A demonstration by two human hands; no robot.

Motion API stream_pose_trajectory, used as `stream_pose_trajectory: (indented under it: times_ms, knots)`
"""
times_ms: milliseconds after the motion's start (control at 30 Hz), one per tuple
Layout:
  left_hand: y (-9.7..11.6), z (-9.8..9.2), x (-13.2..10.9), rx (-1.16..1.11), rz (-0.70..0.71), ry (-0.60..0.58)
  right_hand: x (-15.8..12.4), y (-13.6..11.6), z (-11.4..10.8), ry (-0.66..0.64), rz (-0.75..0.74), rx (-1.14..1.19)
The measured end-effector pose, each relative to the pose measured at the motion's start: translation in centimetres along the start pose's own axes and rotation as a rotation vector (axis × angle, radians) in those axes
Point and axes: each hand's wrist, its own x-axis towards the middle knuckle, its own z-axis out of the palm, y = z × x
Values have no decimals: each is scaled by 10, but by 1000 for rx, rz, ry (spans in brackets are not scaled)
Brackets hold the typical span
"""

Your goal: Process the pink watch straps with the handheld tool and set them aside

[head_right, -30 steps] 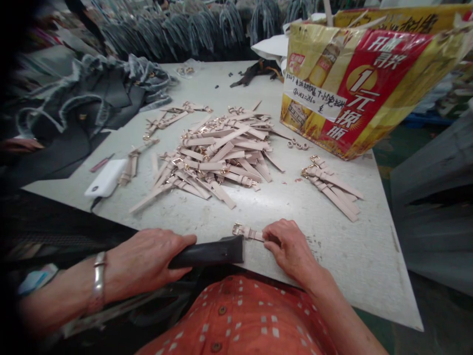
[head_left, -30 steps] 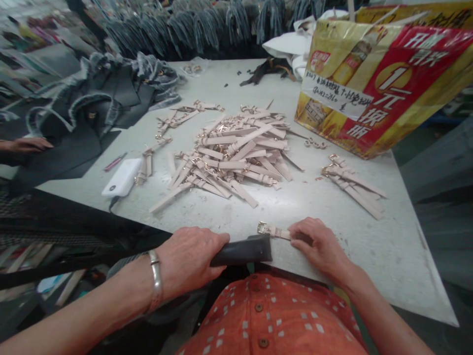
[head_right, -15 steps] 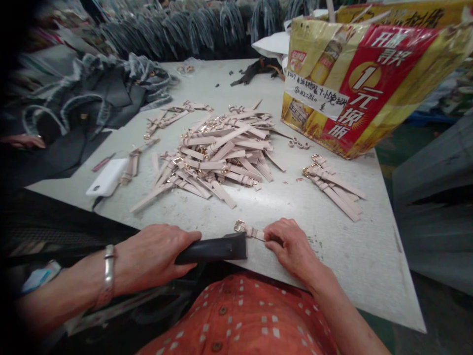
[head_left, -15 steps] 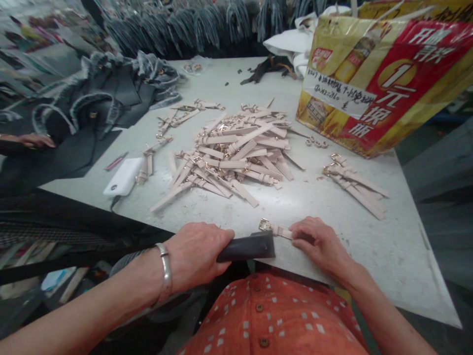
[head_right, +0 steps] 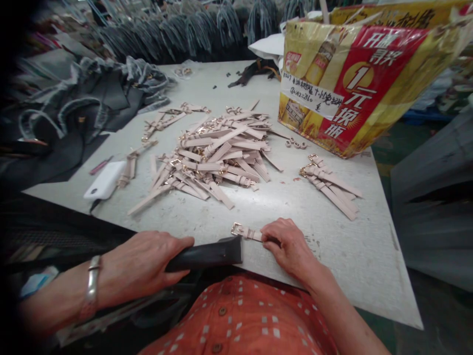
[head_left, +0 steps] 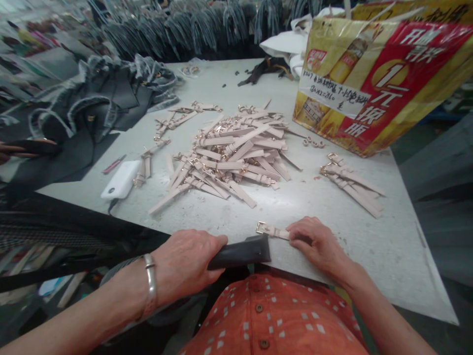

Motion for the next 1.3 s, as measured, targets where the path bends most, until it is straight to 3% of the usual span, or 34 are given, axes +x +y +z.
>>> stream_pose_trajectory:
  times_ms: [133,367,567,1000,1300]
  knots:
    - [-3,2,-6,3,-6,-11,-1,2,1,-22,3,-30]
    - [3,-12,-3,-28,14,-8,-3,4,2,14,23,-35]
    - [4,-10,-2,-18,10,-28,-2,4,2,-1,6,-35]
    - [5,-13,1,-4,-6,-15,9,-20,-9,-214,-37,-253]
    - [-4,-2,-2,-29,-23,10,24,-28,-16,-338,-111,-402]
